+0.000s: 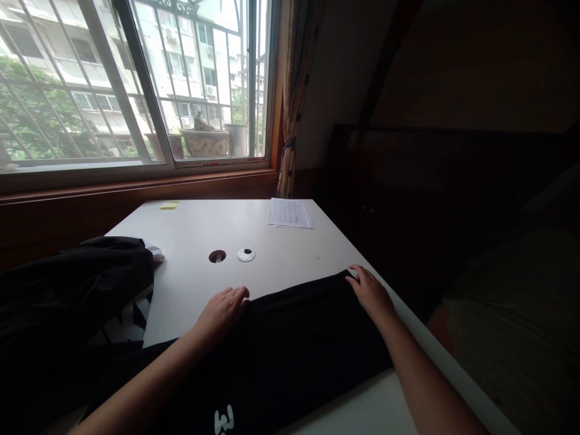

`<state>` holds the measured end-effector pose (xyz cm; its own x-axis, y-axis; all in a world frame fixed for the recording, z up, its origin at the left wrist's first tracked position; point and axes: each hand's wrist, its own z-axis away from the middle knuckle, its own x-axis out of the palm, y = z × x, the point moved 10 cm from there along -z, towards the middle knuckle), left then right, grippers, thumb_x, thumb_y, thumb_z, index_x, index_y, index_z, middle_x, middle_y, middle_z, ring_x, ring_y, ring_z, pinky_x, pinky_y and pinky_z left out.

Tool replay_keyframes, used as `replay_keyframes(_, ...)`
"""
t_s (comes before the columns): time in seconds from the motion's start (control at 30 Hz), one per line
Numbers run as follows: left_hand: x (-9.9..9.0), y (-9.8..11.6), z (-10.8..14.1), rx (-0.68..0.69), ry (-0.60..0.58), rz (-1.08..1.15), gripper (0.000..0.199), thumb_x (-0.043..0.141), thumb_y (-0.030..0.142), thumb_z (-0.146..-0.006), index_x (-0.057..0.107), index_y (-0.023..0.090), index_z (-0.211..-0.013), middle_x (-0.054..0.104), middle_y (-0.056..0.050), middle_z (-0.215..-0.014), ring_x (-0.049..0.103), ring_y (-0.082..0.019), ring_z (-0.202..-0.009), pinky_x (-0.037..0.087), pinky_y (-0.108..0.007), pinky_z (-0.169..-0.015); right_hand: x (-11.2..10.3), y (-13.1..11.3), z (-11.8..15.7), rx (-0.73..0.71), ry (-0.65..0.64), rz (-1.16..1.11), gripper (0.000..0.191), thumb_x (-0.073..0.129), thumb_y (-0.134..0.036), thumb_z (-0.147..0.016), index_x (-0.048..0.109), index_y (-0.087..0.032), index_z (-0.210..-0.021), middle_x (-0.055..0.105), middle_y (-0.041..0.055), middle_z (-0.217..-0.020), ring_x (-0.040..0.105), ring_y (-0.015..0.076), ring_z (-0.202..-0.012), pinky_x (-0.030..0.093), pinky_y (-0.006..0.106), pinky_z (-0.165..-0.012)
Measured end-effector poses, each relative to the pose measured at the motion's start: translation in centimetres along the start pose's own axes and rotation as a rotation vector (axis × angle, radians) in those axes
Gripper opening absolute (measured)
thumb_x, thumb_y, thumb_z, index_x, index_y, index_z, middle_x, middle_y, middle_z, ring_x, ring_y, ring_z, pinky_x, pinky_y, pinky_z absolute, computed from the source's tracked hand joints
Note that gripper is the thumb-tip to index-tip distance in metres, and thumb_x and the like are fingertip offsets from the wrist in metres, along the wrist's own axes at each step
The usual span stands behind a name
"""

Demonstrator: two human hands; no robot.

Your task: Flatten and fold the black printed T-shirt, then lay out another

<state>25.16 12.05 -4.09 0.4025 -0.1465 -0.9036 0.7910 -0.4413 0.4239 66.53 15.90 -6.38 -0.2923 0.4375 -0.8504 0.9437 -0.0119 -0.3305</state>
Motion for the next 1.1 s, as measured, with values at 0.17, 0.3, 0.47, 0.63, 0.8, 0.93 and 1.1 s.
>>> replay_keyframes(0.17, -0.2, 0.0, 0.1, 0.012, 0.01, -0.012, 0.02, 0.043, 0.031, -0.102, 0.059, 0.022, -0.109, 0.07, -0.008, -0.102, 0.066, -0.023, -0.09, 0.054, -0.036, -0.077, -1.2, 2.6, 0.3, 0.154, -0.031, -0.019, 0.048, 0.052, -0.052, -0.089, 0.06, -0.025, -0.127, 0.069, 0.0076, -0.092, 0.067, 0.0284, -0.082, 0.05, 0.038, -0.068)
replay_keyframes(0.3, -0.4, 0.2, 0.3, 0.043, 0.031, -0.001, 0.025, 0.047, 0.036, -0.101, 0.061, 0.021, -0.113, 0.07, -0.009, -0.103, 0.066, -0.025, -0.092, 0.054, -0.037, -0.078, -1.9, 4.4, 0.9, 0.272, -0.067, -0.091, 0.057, 0.049, -0.063, -0.088, 0.06, -0.026, -0.129, 0.07, 0.007, -0.09, 0.068, 0.0291, -0.081, 0.05, 0.04, -0.071)
replay_keyframes(0.47, -0.6, 0.3, 0.5, 0.09, 0.042, 0.031, 0.025, 0.053, 0.038, -0.099, 0.064, 0.022, -0.114, 0.07, -0.008, -0.101, 0.065, -0.026, -0.092, 0.055, -0.038, -0.076, -1.1, 5.1, 1.4, 0.279, -0.159, -0.307, 0.067, 0.056, -0.064, -0.085, 0.05, -0.024, -0.139, 0.071, 0.004, -0.084, 0.07, 0.0279, -0.081, 0.052, 0.04, -0.077)
replay_keyframes(0.63, -0.5, 0.2, 0.4, 0.094, 0.04, 0.047, 0.024, 0.047, 0.031, -0.101, 0.064, 0.021, -0.115, 0.07, -0.009, -0.105, 0.066, -0.025, -0.093, 0.056, -0.04, -0.08, 0.3, 4.2, 1.6, 0.207, -0.251, -0.348, 0.072, 0.064, -0.056, -0.081, 0.046, -0.027, -0.145, 0.069, 0.0022, -0.088, 0.069, 0.0256, -0.083, 0.053, 0.038, -0.076)
replay_keyframes(0.8, -0.5, 0.6, 0.4, 0.108, 0.039, 0.035, 0.025, 0.045, 0.03, -0.102, 0.065, 0.02, -0.115, 0.07, -0.01, -0.109, 0.067, -0.025, -0.095, 0.057, -0.041, -0.082, -0.5, 2.9, 1.0, 0.136, -0.114, -0.311, 0.058, 0.06, -0.052, -0.083, 0.057, -0.024, -0.134, 0.066, 0.0052, -0.099, 0.065, 0.0224, -0.082, 0.054, 0.037, -0.079)
replay_keyframes(0.93, -0.4, 0.8, 0.4, 0.117, 0.032, 0.014, 0.025, 0.046, 0.028, -0.102, 0.064, 0.019, -0.117, 0.071, -0.01, -0.11, 0.067, -0.025, -0.095, 0.057, -0.04, -0.082, -0.9, 1.9, 0.4, 0.069, -0.041, -0.206, 0.047, 0.059, -0.058, -0.082, 0.07, -0.023, -0.112, 0.066, 0.0083, -0.103, 0.064, 0.0261, -0.09, 0.053, 0.04, -0.083)
replay_keyframes(1.1, -0.5, 0.8, 0.3, 0.125, 0.035, 0.005, 0.024, 0.047, 0.026, -0.102, 0.064, 0.019, -0.118, 0.071, -0.01, -0.112, 0.067, -0.025, -0.097, 0.058, -0.04, -0.083, -0.7, 1.2, -0.2, 0.053, -0.041, -0.146, 0.041, 0.06, -0.063, -0.08, 0.072, -0.023, -0.085, 0.068, 0.0087, -0.097, 0.064, 0.0282, -0.09, 0.051, 0.042, -0.084)
